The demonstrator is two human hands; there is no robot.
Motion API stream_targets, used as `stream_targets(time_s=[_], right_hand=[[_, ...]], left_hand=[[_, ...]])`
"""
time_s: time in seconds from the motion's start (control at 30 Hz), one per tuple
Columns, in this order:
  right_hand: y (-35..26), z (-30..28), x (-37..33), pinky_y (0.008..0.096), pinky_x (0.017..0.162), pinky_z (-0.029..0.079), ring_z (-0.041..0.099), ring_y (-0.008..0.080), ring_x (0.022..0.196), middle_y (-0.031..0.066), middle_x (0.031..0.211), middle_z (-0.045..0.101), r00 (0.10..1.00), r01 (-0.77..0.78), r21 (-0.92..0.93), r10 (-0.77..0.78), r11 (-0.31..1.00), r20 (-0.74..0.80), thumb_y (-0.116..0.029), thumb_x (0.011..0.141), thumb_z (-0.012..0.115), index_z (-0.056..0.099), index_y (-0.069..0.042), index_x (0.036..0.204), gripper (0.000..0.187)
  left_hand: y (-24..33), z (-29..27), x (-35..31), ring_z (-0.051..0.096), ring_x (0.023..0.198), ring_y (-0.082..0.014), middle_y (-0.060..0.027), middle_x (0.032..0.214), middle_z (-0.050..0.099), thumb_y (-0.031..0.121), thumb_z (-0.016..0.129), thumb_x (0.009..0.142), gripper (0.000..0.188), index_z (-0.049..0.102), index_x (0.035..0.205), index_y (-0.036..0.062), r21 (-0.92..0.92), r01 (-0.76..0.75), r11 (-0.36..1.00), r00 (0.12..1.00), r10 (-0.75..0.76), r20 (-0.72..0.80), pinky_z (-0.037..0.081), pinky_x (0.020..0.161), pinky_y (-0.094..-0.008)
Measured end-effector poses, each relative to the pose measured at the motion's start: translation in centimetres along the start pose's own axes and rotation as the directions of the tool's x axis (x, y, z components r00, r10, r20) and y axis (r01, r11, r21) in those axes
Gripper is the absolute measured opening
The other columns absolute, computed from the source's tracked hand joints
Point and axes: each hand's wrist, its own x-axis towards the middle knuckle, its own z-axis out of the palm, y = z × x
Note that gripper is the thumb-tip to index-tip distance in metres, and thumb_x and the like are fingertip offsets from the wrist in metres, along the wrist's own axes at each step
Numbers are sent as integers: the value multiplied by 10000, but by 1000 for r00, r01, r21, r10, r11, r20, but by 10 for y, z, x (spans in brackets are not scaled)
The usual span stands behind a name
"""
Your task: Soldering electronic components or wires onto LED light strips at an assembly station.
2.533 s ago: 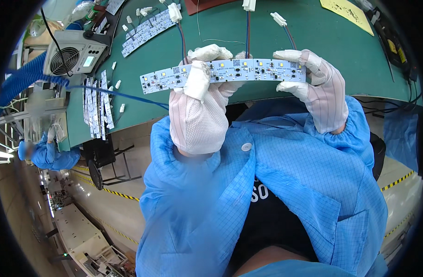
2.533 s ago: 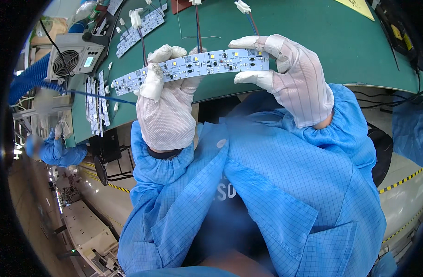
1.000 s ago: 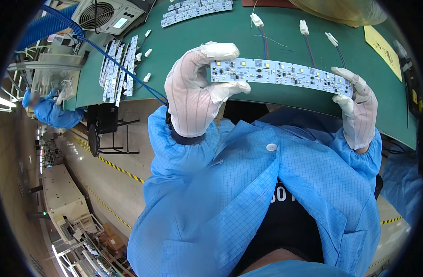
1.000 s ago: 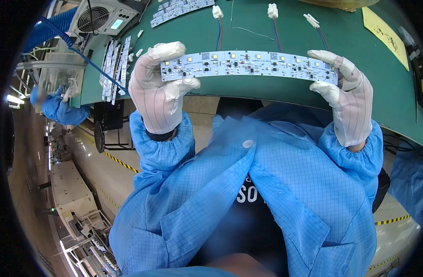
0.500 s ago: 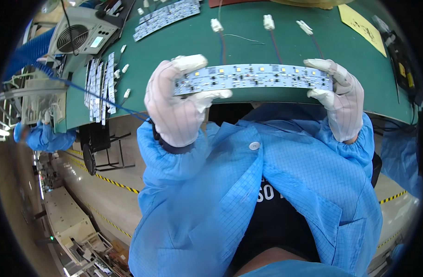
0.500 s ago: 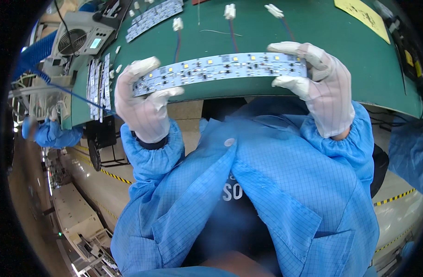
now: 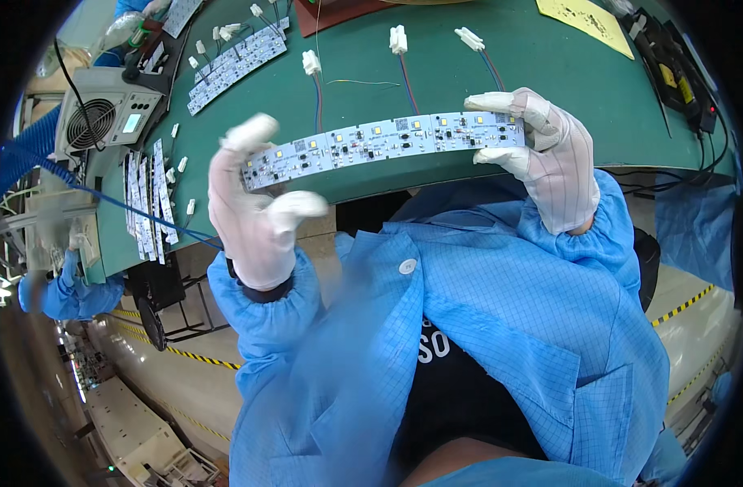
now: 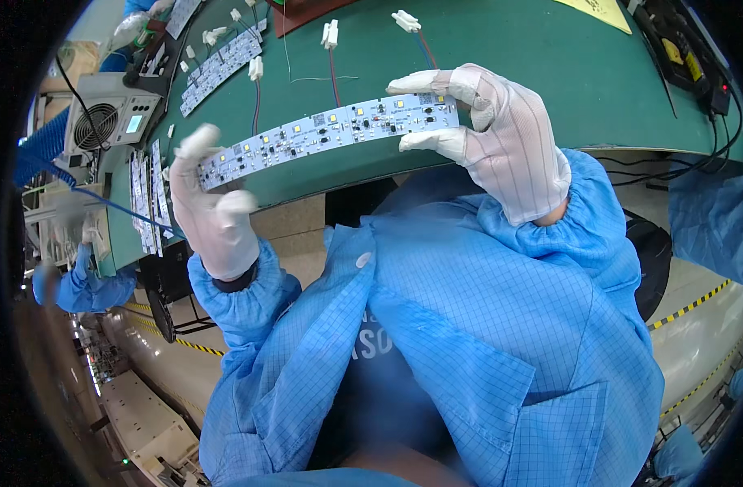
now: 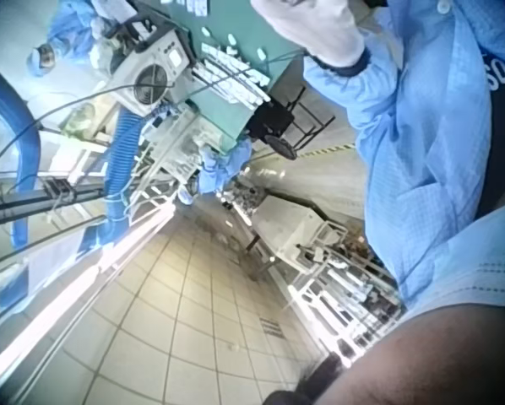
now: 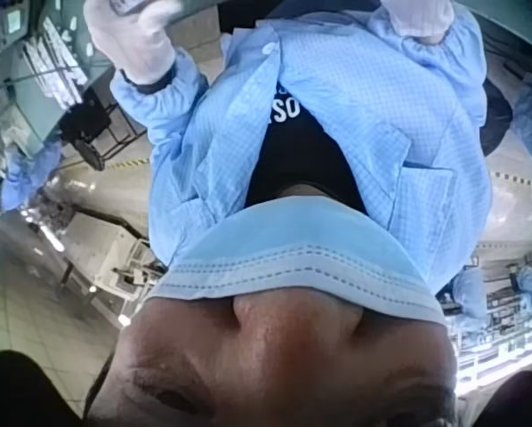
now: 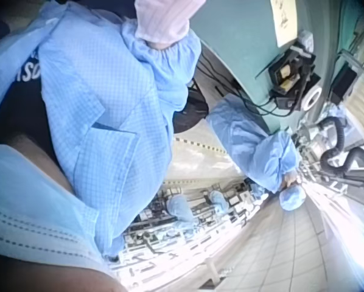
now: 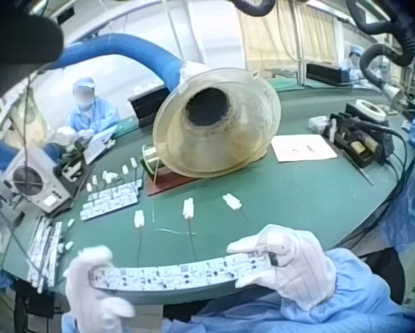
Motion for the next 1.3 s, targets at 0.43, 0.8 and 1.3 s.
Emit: stream_targets(time_s=[0.43,0.8,1.3], right_hand=[[9,10,8,312,854,440,599,221,925,109,957,645,998,-21,165,9,986,69,-381,663,717,543,-45,1185,645],[7,7,13,318,773,470,593,246,837,102,932,634,995,-19,-7,19,1000,96,-258,726,694,616,-50,998,352],[10,7,6,297,737,461,571,225,797,95,897,611,998,29,46,-31,999,56,-188,746,701,629,-59,974,272]], left_hand=[[-114,-71,49,507,680,-72,-18,867,559,294,460,948,292,582,1039,45,64,455,888,882,-439,-174,394,579,-201],[-172,-67,73,583,906,-274,-102,912,646,334,727,711,313,646,964,168,805,374,461,920,-79,-383,443,778,-363],[-196,-143,28,638,851,-299,-150,912,662,430,692,719,356,678,874,110,830,530,174,790,-457,-408,491,719,-401]])
